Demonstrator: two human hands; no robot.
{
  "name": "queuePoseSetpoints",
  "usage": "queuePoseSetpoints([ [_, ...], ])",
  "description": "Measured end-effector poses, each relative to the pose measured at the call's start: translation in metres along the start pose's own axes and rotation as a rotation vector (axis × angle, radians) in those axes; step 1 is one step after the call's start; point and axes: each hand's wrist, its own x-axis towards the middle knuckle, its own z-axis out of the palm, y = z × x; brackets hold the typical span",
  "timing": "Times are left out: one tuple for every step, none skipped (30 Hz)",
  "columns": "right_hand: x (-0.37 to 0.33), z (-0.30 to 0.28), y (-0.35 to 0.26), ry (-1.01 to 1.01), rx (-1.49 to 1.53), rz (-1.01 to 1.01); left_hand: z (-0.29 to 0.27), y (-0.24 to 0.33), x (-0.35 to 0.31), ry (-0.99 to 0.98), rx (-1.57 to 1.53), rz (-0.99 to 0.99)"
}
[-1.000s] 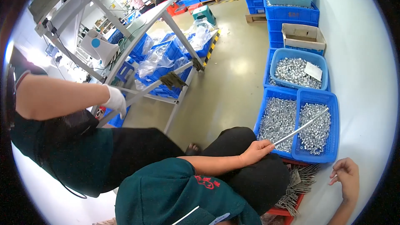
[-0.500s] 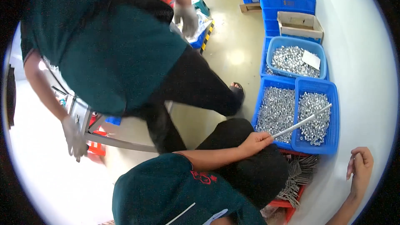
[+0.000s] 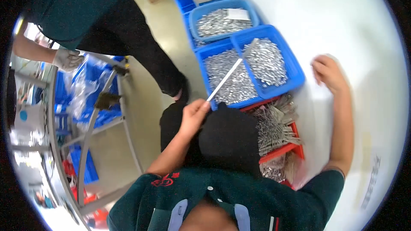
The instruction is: Assembling small metal ring-like components onto a thin metal rod.
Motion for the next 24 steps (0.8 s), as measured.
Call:
queuePoseSetpoints([
  [0.005, 0.019, -0.002, -0.011, 0.086, 0.012, -0.003, 0.003, -0.001, 0.016, -0.014, 0.019],
  [0.010, 0.040, -0.006, -0.045, 0.222, -0.018, -0.006, 0.007, -0.004, 0.040, -0.026, 0.033],
  [0.014, 0.063, -0.017, -0.076, 0.335, -0.042, -0.010, 0.006, -0.006, 0.041, -0.007, 0.032],
  [0.019, 0.086, -0.030, -0.111, 0.449, -0.071, -0.015, 0.005, -0.007, 0.046, 0.014, 0.033],
  [0.024, 0.106, -0.042, -0.127, 0.454, -0.089, -0.024, 0.000, -0.009, 0.028, 0.017, 0.000],
  [0.027, 0.123, -0.051, -0.139, 0.457, -0.103, -0.030, -0.003, -0.011, 0.012, 0.015, 0.000],
  [0.030, 0.137, -0.059, -0.171, 0.457, -0.098, -0.035, -0.003, -0.011, 0.009, 0.040, 0.009],
  [0.033, 0.148, -0.064, -0.204, 0.456, -0.091, -0.040, -0.005, -0.011, 0.008, 0.064, 0.016],
  [0.036, 0.157, -0.065, -0.245, 0.468, -0.082, -0.043, -0.006, -0.013, 0.052, 0.081, 0.013],
  [0.038, 0.161, -0.067, -0.275, 0.478, -0.100, -0.048, -0.007, -0.014, 0.050, 0.086, -0.019],
  [0.042, 0.164, -0.068, -0.304, 0.489, -0.115, -0.055, -0.007, -0.012, 0.046, 0.090, -0.053],
  [0.045, 0.167, -0.067, -0.332, 0.494, -0.139, -0.059, -0.004, -0.011, 0.053, 0.135, 0.007],
  [0.043, 0.173, -0.072, -0.290, 0.449, -0.174, -0.065, 0.007, -0.011, 0.032, 0.111, 0.007],
  [0.041, 0.180, -0.077, -0.248, 0.404, -0.207, -0.072, 0.004, -0.009, 0.027, 0.133, 0.006],
  [0.042, 0.185, -0.080, -0.244, 0.347, -0.236, -0.078, 0.001, -0.006, 0.021, 0.156, 0.012],
  [0.046, 0.188, -0.077, -0.209, 0.321, -0.262, -0.078, 0.014, -0.006, 0.015, 0.113, -0.024],
  [0.049, 0.191, -0.074, -0.175, 0.294, -0.287, -0.077, 0.020, -0.006, 0.013, 0.073, -0.058],
  [0.050, 0.197, -0.075, -0.189, 0.367, -0.297, -0.080, 0.023, -0.005, 0.021, 0.037, -0.091],
  [0.050, 0.203, -0.076, -0.221, 0.341, -0.244, -0.084, 0.017, -0.001, 0.035, 0.081, -0.029],
  [0.050, 0.211, -0.076, -0.255, 0.314, -0.191, -0.086, 0.012, 0.002, 0.029, 0.087, -0.036],
  [0.052, 0.230, -0.069, -0.245, 0.308, -0.169, -0.087, 0.006, 0.005, 0.070, 0.109, -0.003],
  [0.053, 0.243, -0.063, -0.307, 0.339, -0.132, -0.084, 0.005, 0.006, 0.107, 0.126, 0.031],
  [0.053, 0.257, -0.056, -0.294, 0.479, -0.074, -0.083, 0.005, 0.005, 0.121, 0.117, -0.015],
  [0.055, 0.265, -0.049, -0.339, 0.382, -0.128, -0.084, 0.001, 0.005, 0.120, 0.117, -0.021],
])
